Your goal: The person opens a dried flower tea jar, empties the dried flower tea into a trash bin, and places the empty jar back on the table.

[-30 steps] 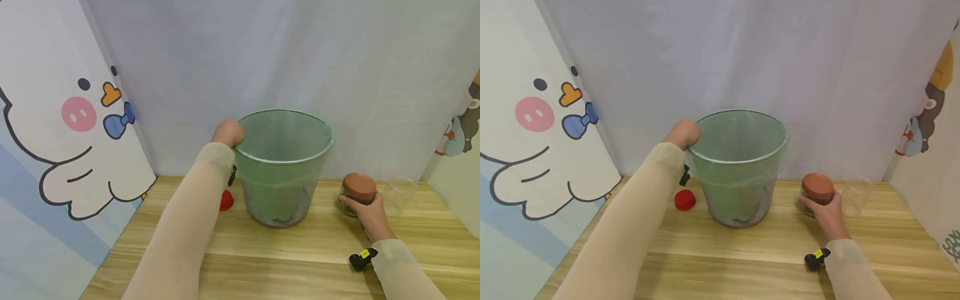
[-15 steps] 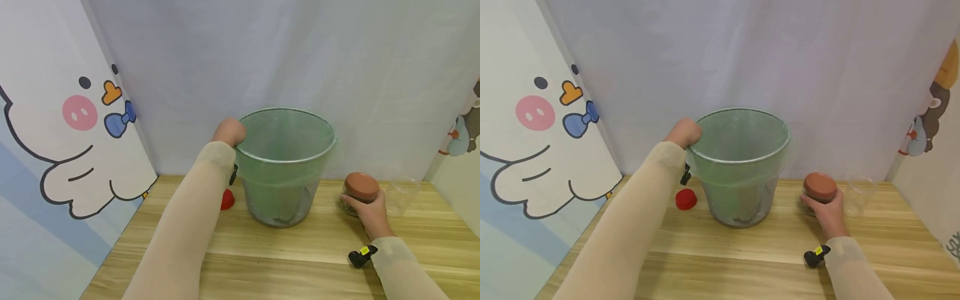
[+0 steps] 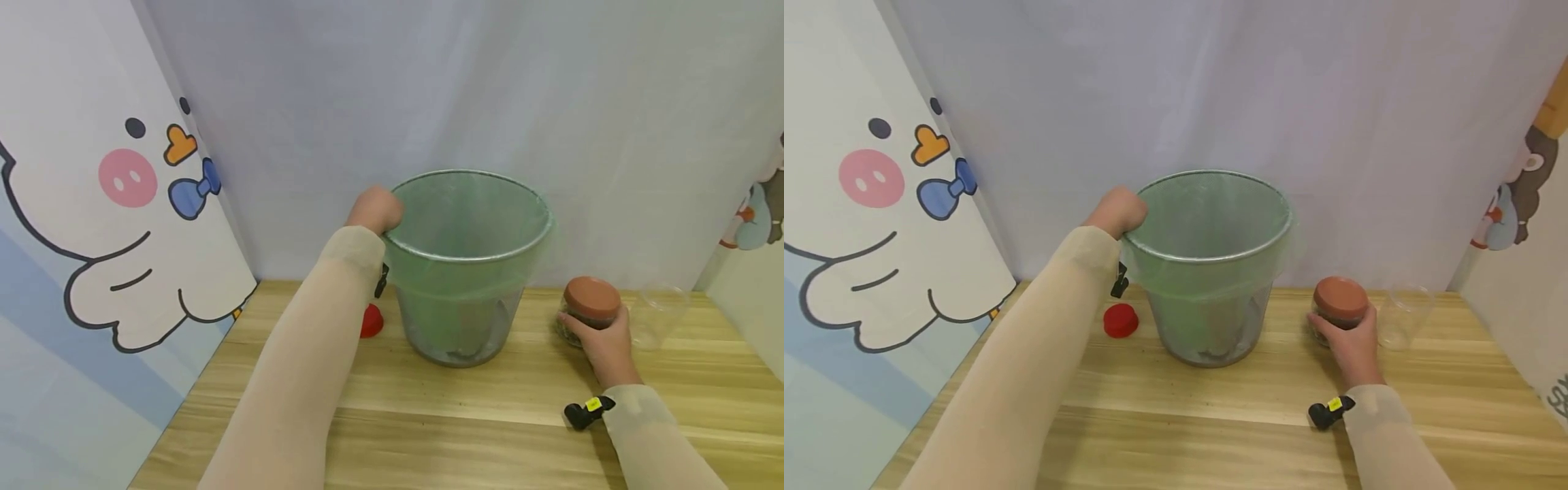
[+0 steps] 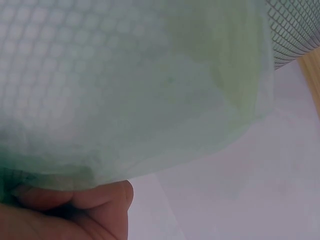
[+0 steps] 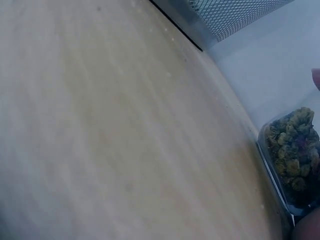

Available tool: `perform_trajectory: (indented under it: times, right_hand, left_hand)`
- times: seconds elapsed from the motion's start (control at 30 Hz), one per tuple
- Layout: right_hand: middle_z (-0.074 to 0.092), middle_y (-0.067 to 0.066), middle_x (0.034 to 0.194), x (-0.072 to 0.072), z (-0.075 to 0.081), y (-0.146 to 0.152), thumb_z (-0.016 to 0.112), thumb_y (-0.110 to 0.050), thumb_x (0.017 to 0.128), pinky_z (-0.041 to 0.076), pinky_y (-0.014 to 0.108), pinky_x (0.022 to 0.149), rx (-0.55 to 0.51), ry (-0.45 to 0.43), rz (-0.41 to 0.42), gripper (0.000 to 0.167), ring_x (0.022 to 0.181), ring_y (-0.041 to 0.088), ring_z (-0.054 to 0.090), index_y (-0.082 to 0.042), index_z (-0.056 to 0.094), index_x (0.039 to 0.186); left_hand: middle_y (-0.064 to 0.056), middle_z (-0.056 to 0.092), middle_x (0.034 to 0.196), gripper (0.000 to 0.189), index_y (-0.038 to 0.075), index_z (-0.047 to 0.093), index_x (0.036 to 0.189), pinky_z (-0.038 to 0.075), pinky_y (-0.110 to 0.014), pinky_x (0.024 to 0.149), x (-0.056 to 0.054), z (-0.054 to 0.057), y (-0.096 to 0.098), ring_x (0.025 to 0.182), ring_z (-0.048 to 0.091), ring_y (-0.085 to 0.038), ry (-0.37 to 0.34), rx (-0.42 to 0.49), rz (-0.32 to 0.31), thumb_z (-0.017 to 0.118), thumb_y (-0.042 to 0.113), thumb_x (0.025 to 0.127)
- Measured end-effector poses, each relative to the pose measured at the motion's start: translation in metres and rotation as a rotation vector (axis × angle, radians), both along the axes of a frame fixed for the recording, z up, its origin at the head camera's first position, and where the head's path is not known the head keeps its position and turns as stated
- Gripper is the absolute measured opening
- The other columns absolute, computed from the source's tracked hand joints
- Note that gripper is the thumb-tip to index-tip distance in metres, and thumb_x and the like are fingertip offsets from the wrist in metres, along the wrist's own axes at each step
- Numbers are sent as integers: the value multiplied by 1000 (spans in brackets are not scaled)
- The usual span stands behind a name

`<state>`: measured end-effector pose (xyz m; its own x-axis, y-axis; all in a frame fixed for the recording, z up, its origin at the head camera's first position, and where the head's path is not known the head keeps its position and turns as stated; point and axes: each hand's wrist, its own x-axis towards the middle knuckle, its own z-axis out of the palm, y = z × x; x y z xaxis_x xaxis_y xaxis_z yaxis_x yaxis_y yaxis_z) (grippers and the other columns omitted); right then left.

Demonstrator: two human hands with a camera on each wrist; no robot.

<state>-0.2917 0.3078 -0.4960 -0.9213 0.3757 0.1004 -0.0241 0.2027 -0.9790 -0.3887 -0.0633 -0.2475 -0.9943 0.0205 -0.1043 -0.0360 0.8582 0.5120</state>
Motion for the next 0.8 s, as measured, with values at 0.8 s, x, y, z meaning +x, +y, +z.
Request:
perform_trajectory:
  times: [0.8]
  right_hand:
    - [32,15,158,4,-1,-3,82,-35,90,29,49,115,19,15,-30,100,140,30,36,-16,15,162]
  left_hand:
    - [-9,44,82,42,13,40,69,37,-31,61,-2,-1,-1,59,26,-15,-16,12,3,32,12,110]
